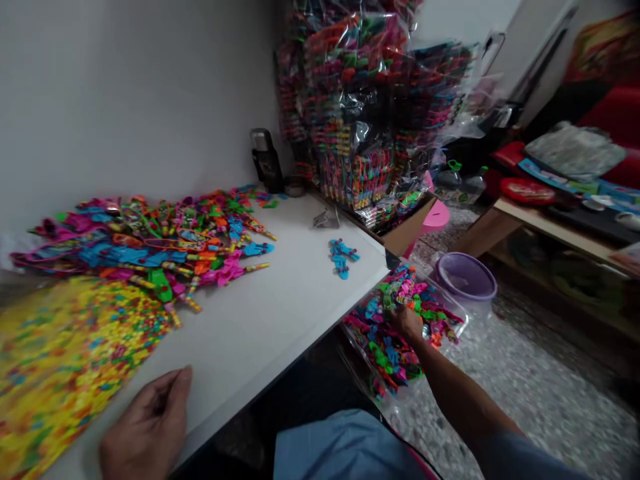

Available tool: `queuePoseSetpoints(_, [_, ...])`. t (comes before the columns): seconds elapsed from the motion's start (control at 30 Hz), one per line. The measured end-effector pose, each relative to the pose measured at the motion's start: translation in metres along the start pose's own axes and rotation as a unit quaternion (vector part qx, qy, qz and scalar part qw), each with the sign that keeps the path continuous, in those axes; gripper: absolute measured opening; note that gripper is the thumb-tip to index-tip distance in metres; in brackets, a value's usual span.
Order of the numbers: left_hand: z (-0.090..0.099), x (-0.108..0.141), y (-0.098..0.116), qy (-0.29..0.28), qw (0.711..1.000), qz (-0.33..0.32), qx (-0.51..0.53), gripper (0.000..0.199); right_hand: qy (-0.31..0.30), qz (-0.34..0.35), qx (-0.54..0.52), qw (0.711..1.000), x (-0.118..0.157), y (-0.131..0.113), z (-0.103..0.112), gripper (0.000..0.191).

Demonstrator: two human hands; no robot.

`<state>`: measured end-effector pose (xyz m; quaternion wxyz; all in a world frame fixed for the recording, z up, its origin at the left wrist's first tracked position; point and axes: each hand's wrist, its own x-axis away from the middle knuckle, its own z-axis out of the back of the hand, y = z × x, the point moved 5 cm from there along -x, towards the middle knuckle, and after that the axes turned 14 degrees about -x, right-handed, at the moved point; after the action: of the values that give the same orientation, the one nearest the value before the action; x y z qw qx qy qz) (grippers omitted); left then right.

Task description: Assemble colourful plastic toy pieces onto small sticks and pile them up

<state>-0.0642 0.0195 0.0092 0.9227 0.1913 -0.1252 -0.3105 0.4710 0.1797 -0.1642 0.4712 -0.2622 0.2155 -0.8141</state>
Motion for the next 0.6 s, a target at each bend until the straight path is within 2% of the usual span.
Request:
queuePoseSetpoints(0.07, [0.003, 0.005, 0.007, -0.008, 1.0, -0.002, 0.026, 0.052, 0.021, 0.031, -0.024, 0.999, 0.005, -0.016, 0.012, 0.052])
queuePoseSetpoints(0.13, [0.003, 0.006, 0.011, -0.014, 0.999, 0.001, 0.03, 0.054, 0.036, 0.088, -0.062, 0.994, 0.015, -0.044, 0.033, 0.053])
queuePoseSetpoints(0.2, [0.003, 0.006, 0.014, -0.018, 1.0, 0.004, 0.016, 0.053, 0.051, 0.184, -0.101, 0.976, 0.024, -0.086, 0.058, 0.053])
queuePoseSetpoints(0.27, [0.002, 0.004, 0.018, -0.027, 1.0, -0.002, -0.001, 0.051, 0.068, 0.318, -0.121, 0.938, 0.032, -0.141, 0.082, 0.051])
queuePoseSetpoints(0.3, [0.002, 0.004, 0.018, -0.03, 1.0, -0.006, -0.006, 0.05, 0.061, 0.361, -0.107, 0.925, 0.032, -0.166, 0.088, 0.051])
queuePoseSetpoints(0.37, [0.001, 0.003, 0.017, -0.029, 0.999, -0.015, 0.002, 0.051, 0.014, 0.404, -0.021, 0.914, 0.027, -0.21, 0.086, 0.049])
queuePoseSetpoints(0.43, [0.001, 0.004, 0.01, -0.016, 0.999, -0.023, 0.034, 0.053, -0.024, 0.401, 0.074, 0.913, 0.019, -0.237, 0.074, 0.046])
queuePoseSetpoints(0.5, [0.001, 0.004, 0.0, 0.006, 0.996, -0.038, 0.076, 0.055, -0.021, 0.384, 0.123, 0.915, 0.012, -0.25, 0.064, 0.039])
queuePoseSetpoints(0.6, [0.0, 0.006, -0.012, 0.035, 0.988, -0.074, 0.129, 0.055, 0.013, 0.374, 0.118, 0.92, 0.011, -0.251, 0.061, 0.031])
